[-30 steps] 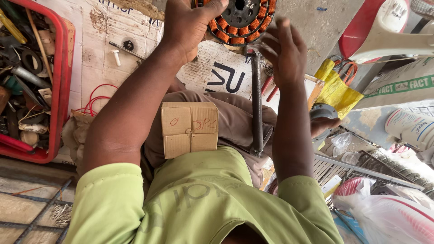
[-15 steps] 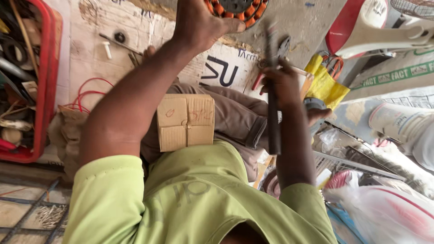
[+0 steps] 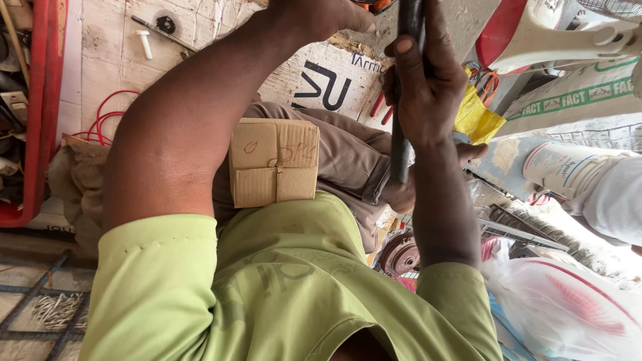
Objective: The person sits on the floor and uses a hammer to tap a cylindrical electrical component, likely a stator, to adjust or secure its internal parts. They repeatedly inspect the component, rotate it, and strike it with the hammer while holding it in their hands.
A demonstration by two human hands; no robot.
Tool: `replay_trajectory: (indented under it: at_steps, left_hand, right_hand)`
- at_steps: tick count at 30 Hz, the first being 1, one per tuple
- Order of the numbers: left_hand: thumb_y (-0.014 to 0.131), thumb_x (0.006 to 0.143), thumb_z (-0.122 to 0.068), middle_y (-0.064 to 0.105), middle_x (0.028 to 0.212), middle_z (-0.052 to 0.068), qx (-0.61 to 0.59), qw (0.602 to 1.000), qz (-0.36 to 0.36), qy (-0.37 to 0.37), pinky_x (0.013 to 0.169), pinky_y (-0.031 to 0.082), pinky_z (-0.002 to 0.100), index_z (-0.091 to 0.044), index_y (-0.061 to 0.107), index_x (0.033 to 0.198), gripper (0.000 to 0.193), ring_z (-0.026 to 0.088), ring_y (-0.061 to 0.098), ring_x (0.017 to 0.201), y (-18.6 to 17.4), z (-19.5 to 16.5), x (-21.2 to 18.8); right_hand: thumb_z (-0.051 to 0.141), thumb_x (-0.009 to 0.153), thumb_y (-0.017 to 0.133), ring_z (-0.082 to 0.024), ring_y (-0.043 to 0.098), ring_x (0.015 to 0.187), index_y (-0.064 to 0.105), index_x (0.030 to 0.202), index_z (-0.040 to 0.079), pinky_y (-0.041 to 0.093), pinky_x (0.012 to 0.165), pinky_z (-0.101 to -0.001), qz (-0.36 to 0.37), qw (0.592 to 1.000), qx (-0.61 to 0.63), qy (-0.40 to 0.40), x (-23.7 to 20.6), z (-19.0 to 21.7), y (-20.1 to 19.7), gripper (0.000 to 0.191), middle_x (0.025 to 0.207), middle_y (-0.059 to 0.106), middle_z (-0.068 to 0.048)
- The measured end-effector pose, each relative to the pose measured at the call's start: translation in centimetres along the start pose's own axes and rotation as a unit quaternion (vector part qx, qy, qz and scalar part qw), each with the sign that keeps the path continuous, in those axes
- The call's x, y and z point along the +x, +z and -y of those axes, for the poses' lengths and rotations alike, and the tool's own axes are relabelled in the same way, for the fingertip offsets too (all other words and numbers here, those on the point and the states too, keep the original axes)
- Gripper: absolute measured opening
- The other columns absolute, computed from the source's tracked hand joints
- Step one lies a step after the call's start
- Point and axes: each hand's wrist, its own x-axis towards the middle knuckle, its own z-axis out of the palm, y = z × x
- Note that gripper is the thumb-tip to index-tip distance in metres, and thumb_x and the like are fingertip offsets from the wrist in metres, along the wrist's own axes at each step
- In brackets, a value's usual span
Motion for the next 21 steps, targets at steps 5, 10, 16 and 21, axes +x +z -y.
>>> replay_trajectory:
  at_steps: [5, 10, 16, 21]
  left_hand:
    - [0.083, 0.088, -0.027, 0.076, 0.082, 0.008, -0.076, 0.997, -0.006, -0.013, 0.065, 0.059, 0.036, -0.007, 0.077, 0.102, 0.025, 0.018, 0.073, 0.074, -0.4, -0.9, 0.0]
    - [0.084, 0.09, -0.034, 0.076, 0.083, 0.009, -0.026, 0.997, 0.018, -0.066, 0.069, 0.057, 0.035, -0.009, 0.079, 0.098, 0.026, 0.019, 0.074, 0.073, -0.7, -0.9, 0.2]
    - [0.085, 0.089, -0.032, 0.076, 0.085, 0.011, 0.03, 0.999, 0.001, 0.012, 0.07, 0.057, 0.038, -0.007, 0.078, 0.102, 0.029, 0.022, 0.073, 0.074, -0.8, -0.8, -0.1]
    - [0.091, 0.078, -0.034, 0.076, 0.088, 0.011, 0.04, 0.997, -0.052, -0.034, 0.072, 0.058, 0.038, -0.005, 0.076, 0.102, 0.04, 0.022, 0.073, 0.078, -1.2, -1.4, -0.1]
  right_hand:
    - [0.016, 0.121, 0.062, -0.006, 0.056, 0.062, 0.043, 0.163, 0.012, 0.048, 0.054, -0.0237, -0.005, 0.996, -0.066, 0.067, 1.2, 0.4, 1.0, 0.047, 0.093, 0.069, -0.004]
    - [0.014, 0.123, 0.062, -0.009, 0.06, 0.064, 0.041, 0.163, 0.009, 0.049, 0.054, -0.0255, -0.032, 0.999, -0.009, 0.029, 0.9, 1.7, -0.1, 0.045, 0.095, 0.069, -0.006]
    - [0.012, 0.126, 0.06, -0.009, 0.057, 0.059, 0.057, 0.14, 0.007, 0.047, 0.053, -0.0247, 0.007, 0.996, -0.087, 0.029, 1.2, 0.2, 0.6, 0.015, 0.08, 0.064, -0.007]
    - [0.011, 0.122, 0.057, -0.008, 0.056, 0.06, 0.037, 0.165, 0.009, 0.047, 0.053, -0.0242, -0.008, 0.999, -0.027, 0.032, 0.6, 1.8, 0.3, 0.048, 0.093, 0.068, -0.006]
